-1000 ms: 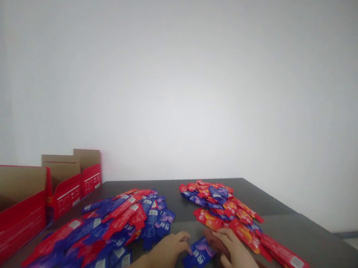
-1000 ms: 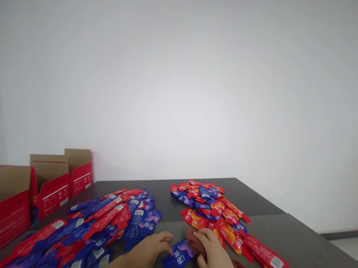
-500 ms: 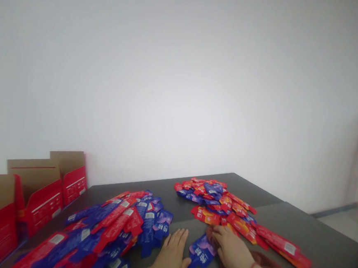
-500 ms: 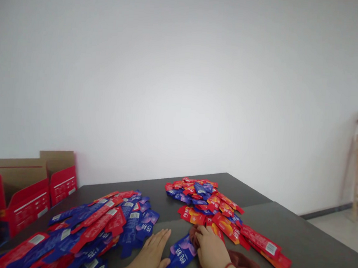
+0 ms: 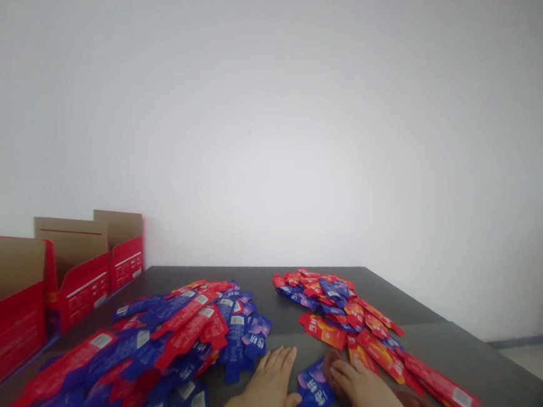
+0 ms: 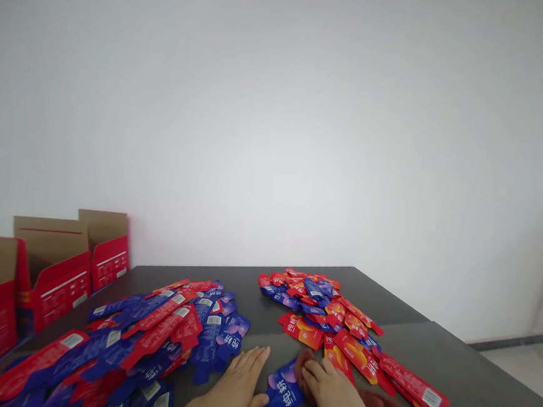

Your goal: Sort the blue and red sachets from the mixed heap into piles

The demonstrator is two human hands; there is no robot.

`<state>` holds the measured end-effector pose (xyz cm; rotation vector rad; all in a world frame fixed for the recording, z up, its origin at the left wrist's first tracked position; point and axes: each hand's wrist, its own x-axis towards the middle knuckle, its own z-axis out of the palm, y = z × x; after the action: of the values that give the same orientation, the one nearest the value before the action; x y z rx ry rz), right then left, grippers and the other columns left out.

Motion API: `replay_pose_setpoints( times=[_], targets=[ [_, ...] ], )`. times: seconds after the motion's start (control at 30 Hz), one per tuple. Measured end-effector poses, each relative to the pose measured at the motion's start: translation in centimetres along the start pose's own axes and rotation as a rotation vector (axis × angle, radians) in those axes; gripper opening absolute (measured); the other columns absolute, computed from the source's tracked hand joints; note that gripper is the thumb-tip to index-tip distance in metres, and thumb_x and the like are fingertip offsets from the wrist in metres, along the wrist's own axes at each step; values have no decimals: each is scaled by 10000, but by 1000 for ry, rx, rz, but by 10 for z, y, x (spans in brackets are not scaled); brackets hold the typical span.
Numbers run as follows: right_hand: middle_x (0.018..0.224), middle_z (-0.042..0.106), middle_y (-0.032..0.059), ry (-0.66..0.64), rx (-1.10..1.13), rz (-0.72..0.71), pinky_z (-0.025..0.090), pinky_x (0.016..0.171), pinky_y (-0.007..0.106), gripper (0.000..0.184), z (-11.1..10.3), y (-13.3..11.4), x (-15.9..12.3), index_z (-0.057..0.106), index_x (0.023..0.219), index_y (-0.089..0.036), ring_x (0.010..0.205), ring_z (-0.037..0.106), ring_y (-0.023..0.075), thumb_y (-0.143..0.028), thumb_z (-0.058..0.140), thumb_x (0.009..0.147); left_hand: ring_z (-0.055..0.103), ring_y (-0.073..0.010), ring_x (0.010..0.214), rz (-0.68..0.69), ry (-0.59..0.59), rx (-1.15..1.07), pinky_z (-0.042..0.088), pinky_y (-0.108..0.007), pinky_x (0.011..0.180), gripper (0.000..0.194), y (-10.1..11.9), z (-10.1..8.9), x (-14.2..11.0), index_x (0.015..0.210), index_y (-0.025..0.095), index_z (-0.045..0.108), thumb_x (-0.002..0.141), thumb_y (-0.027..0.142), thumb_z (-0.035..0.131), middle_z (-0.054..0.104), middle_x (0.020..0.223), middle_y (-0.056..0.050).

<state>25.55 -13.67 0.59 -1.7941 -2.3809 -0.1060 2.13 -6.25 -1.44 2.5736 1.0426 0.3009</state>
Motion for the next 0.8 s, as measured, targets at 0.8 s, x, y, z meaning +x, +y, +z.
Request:
replay_pose_setpoints(
  times=[0.8],
  targets=[
    [1179, 651, 88, 123, -152, -56, 447, 835, 342, 435, 29, -39, 37, 619, 1201, -184, 1046, 574, 252, -54, 474, 811, 208, -260, 1427, 30, -74, 18, 157, -431, 1166, 677, 4, -16, -3, 1499, 146, 287, 885, 354, 485, 285, 1542, -107]
  ],
)
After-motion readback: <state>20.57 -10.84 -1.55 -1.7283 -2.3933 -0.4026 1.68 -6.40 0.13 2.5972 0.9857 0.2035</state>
